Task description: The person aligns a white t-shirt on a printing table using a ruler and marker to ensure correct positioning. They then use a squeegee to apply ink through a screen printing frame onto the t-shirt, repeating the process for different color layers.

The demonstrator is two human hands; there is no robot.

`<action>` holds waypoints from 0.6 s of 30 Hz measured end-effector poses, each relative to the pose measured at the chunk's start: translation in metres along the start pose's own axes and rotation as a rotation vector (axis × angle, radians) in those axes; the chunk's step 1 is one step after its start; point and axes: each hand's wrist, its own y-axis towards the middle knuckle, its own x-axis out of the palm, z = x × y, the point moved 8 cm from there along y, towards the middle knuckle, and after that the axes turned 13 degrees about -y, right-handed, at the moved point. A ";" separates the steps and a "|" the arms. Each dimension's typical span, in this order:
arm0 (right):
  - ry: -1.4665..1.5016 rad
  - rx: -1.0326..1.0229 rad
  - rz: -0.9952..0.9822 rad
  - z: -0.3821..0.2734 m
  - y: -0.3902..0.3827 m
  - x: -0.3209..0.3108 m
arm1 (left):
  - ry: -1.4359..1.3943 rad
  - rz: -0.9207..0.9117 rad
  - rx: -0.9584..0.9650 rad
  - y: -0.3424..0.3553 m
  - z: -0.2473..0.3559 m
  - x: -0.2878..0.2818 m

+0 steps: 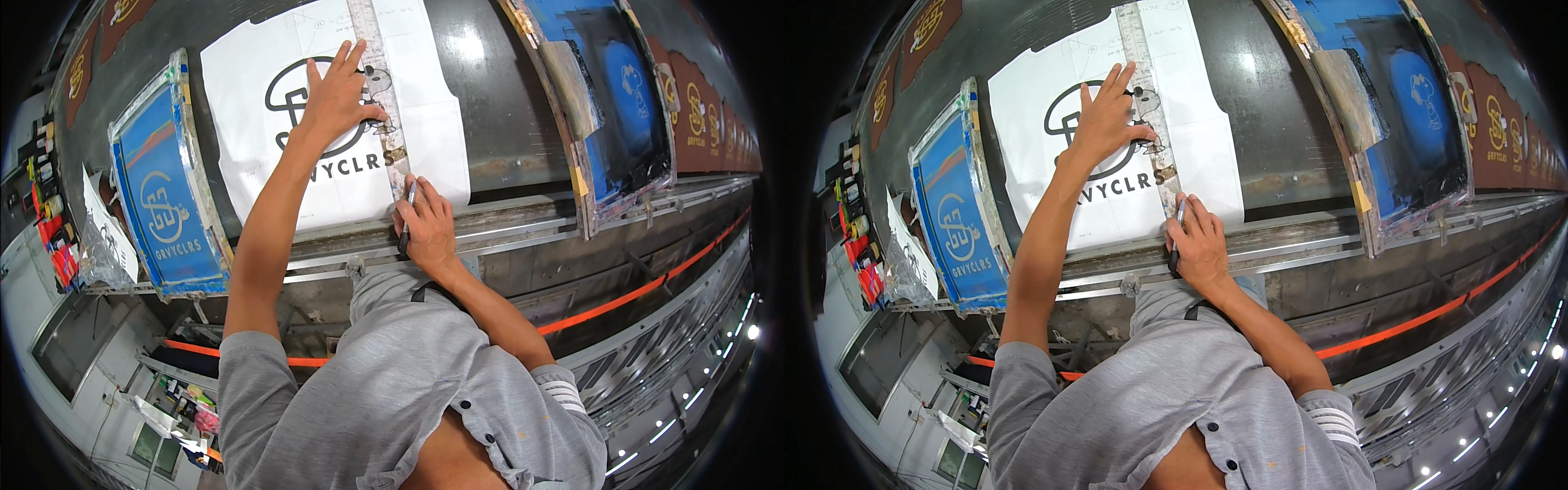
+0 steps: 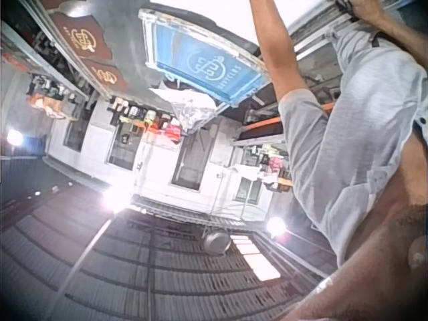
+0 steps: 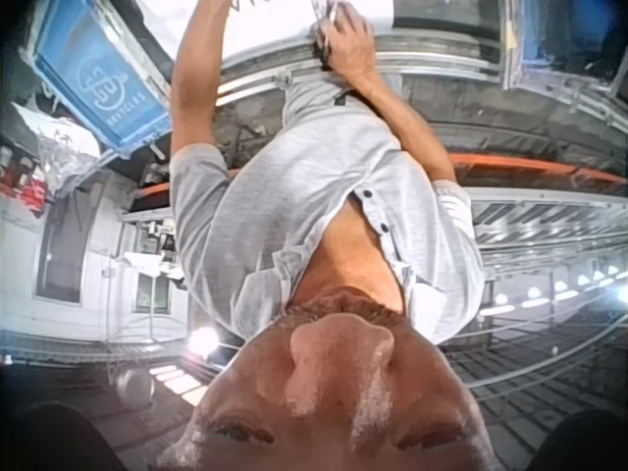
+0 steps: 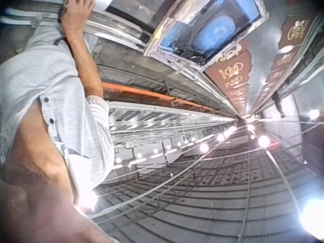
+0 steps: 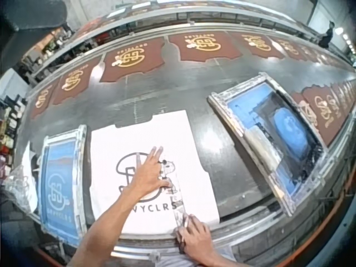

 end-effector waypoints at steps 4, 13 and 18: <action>0.015 0.009 -0.016 0.000 0.001 0.000 | 0.014 -0.016 -0.011 0.000 0.003 0.000; 0.429 0.163 0.168 0.042 0.040 -0.056 | 0.035 -0.087 -0.064 0.001 0.007 -0.001; 0.963 0.410 0.231 0.101 0.132 -0.032 | 0.037 -0.123 -0.087 0.001 0.010 -0.005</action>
